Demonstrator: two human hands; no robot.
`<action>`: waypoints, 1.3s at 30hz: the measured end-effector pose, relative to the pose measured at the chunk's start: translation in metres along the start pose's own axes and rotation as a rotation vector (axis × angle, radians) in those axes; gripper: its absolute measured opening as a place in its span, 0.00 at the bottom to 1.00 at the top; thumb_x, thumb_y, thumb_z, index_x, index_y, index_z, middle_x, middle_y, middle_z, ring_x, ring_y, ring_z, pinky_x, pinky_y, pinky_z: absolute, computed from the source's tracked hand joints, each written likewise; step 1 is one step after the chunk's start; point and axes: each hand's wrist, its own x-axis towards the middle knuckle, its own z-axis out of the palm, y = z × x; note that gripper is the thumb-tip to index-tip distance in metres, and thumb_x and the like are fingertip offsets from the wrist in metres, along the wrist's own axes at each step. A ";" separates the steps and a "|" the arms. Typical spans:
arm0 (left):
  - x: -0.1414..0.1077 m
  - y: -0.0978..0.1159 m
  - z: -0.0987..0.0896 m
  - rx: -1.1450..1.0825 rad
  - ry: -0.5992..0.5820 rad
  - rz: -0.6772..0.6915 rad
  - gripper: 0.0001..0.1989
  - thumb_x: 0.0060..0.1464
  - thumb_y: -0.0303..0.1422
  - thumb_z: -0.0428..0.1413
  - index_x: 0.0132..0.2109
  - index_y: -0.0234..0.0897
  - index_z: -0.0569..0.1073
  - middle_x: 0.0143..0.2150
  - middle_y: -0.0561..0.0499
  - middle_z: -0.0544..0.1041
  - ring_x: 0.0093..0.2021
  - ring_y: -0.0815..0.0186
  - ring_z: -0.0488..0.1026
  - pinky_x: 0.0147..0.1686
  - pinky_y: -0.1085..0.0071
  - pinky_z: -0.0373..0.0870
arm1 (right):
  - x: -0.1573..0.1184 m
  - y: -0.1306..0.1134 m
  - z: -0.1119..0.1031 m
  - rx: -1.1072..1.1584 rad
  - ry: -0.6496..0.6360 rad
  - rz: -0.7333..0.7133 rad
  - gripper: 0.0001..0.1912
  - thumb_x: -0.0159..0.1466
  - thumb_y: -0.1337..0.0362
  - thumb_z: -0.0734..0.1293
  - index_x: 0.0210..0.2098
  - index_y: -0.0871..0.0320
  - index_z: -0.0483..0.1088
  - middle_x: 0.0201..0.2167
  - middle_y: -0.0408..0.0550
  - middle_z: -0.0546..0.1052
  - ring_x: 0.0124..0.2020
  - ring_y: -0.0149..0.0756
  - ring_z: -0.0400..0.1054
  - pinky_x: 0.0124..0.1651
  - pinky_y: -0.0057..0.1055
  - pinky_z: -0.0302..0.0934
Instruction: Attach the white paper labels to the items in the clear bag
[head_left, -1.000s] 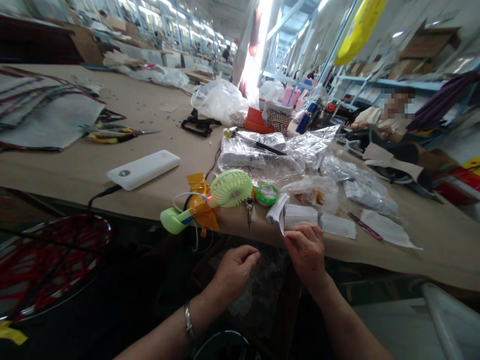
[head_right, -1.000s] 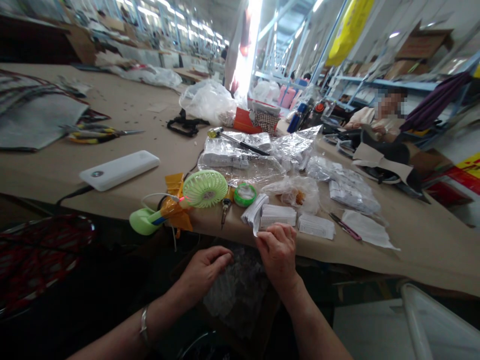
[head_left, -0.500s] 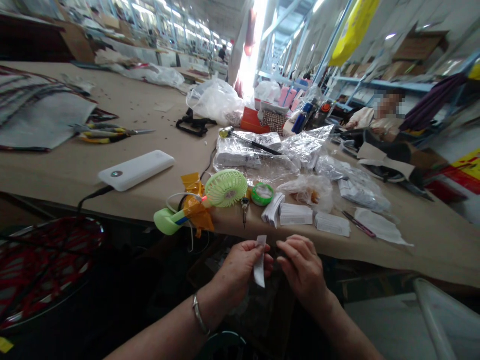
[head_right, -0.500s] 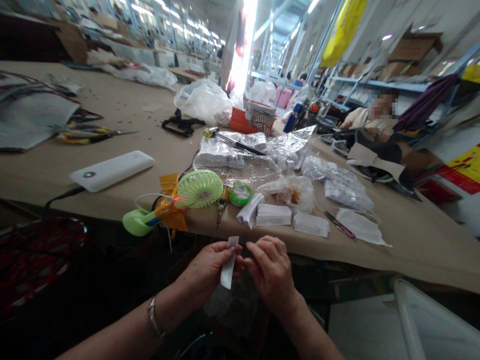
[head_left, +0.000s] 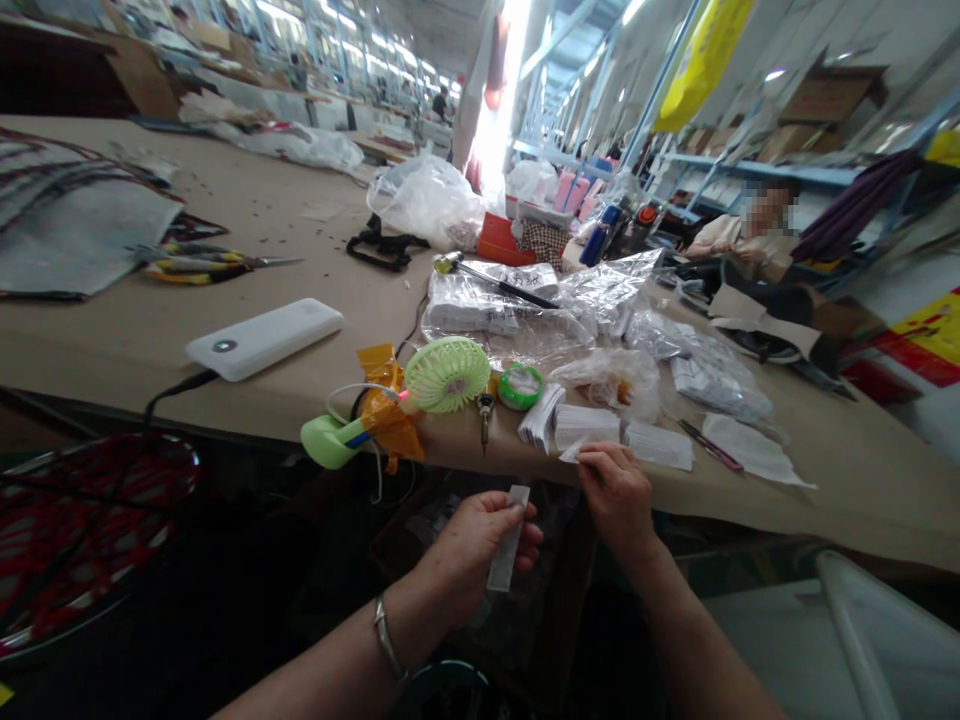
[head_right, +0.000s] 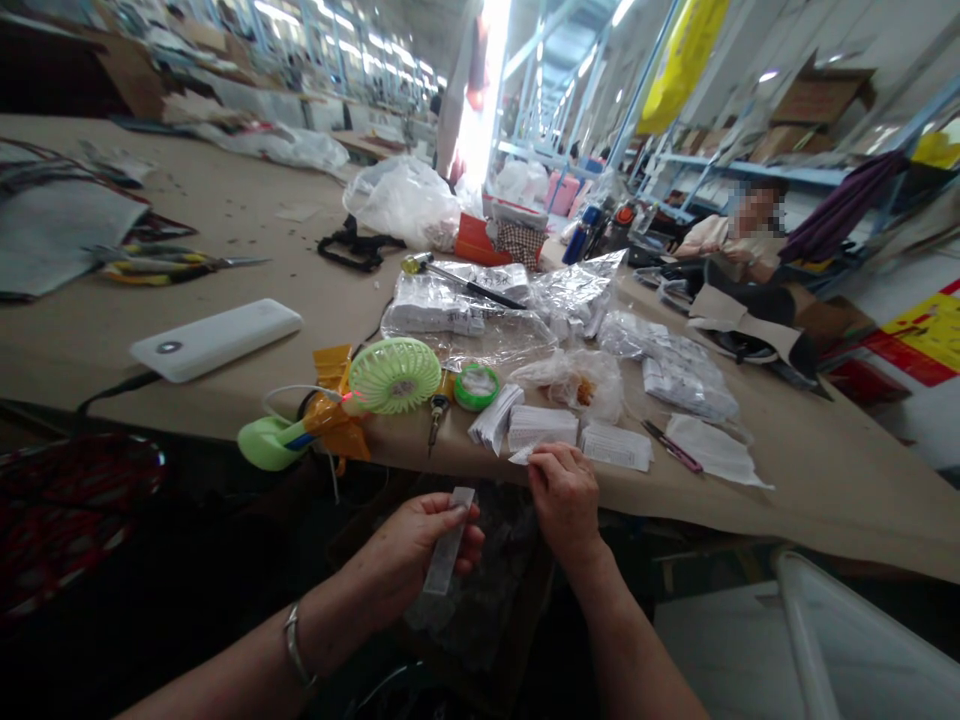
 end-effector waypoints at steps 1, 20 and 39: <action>-0.002 0.003 0.001 -0.014 0.007 -0.020 0.07 0.51 0.32 0.53 0.36 0.31 0.69 0.25 0.48 0.74 0.22 0.69 0.71 0.25 0.72 0.67 | 0.000 -0.001 -0.001 0.053 0.028 0.015 0.05 0.61 0.68 0.62 0.32 0.57 0.70 0.33 0.47 0.73 0.38 0.38 0.65 0.43 0.37 0.61; -0.013 0.011 0.004 -0.349 -0.138 0.032 0.04 0.41 0.26 0.58 0.27 0.28 0.73 0.24 0.49 0.73 0.23 0.72 0.67 0.23 0.76 0.60 | -0.021 -0.070 -0.010 0.299 -0.274 -0.463 0.08 0.63 0.70 0.61 0.34 0.55 0.71 0.36 0.45 0.75 0.48 0.36 0.64 0.53 0.39 0.56; -0.013 0.010 0.000 -0.149 0.018 -0.070 0.06 0.52 0.29 0.54 0.36 0.29 0.70 0.27 0.46 0.76 0.26 0.67 0.73 0.28 0.71 0.70 | -0.024 0.020 -0.040 -0.252 -0.002 0.008 0.24 0.63 0.56 0.61 0.55 0.62 0.60 0.48 0.60 0.67 0.52 0.50 0.59 0.52 0.51 0.57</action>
